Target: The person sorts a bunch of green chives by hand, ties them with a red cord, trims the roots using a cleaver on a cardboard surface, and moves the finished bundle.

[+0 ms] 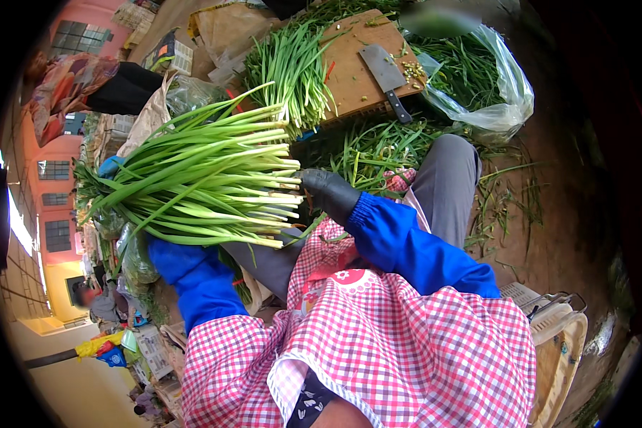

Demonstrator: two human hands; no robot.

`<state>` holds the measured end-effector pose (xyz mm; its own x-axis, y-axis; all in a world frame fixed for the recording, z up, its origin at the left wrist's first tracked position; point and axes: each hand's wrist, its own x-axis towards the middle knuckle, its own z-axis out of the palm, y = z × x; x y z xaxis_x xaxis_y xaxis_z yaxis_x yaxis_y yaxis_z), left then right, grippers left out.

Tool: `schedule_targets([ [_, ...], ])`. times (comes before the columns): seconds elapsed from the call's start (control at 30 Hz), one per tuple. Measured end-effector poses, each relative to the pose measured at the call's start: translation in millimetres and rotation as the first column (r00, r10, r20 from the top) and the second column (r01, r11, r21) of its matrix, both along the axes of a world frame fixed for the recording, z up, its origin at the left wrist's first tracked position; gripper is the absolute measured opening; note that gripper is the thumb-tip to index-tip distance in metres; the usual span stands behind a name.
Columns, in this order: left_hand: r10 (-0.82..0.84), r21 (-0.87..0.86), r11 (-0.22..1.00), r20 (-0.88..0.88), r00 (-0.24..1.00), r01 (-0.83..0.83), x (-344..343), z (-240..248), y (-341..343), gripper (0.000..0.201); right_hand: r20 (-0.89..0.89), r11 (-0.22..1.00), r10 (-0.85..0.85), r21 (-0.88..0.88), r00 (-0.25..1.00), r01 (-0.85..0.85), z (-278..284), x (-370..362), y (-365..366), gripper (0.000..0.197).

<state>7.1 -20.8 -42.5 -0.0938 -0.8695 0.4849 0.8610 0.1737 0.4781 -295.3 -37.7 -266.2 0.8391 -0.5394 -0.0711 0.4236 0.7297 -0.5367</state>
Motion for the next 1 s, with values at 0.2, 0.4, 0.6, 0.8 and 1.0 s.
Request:
schedule_targets([
  [0.2, 0.026, -0.003, 1.0, 0.005, 1.0, -0.026, -1.7, 6.8, 1.8, 0.013, 0.035, 0.945, 0.051, 0.321, 0.998, -0.06, 19.7, 16.4, 6.9, 0.037],
  [0.4, 0.114, -0.014, 0.993, -0.092, 0.989, -0.116, -8.7, -7.9, 7.5, 0.013, -0.006, 0.956, 0.152, 0.254, 0.988, -0.146, 17.6, 20.9, 8.5, 0.041],
  [0.6, 0.116, -0.08, 0.987, -0.22, 0.968, -0.137, -29.7, 7.2, 24.8, 0.013, 0.098, 0.925, 0.162, 0.333, 0.982, -0.186, 36.8, 28.5, 17.9, 0.045],
  [0.8, 0.189, -0.187, 0.955, -0.215, 0.958, -0.23, -7.2, 0.8, 11.6, 0.02, 0.171, 0.999, 0.032, 0.014, 0.985, -0.035, 45.3, 12.5, 21.3, 0.054],
  [1.0, 0.264, -0.265, 0.935, 0.069, 0.962, -0.237, 43.8, -5.9, 10.3, 0.034, -0.15, 0.715, 0.009, -0.69, 0.989, -0.111, 4.3, -26.5, -15.9, 0.027],
])
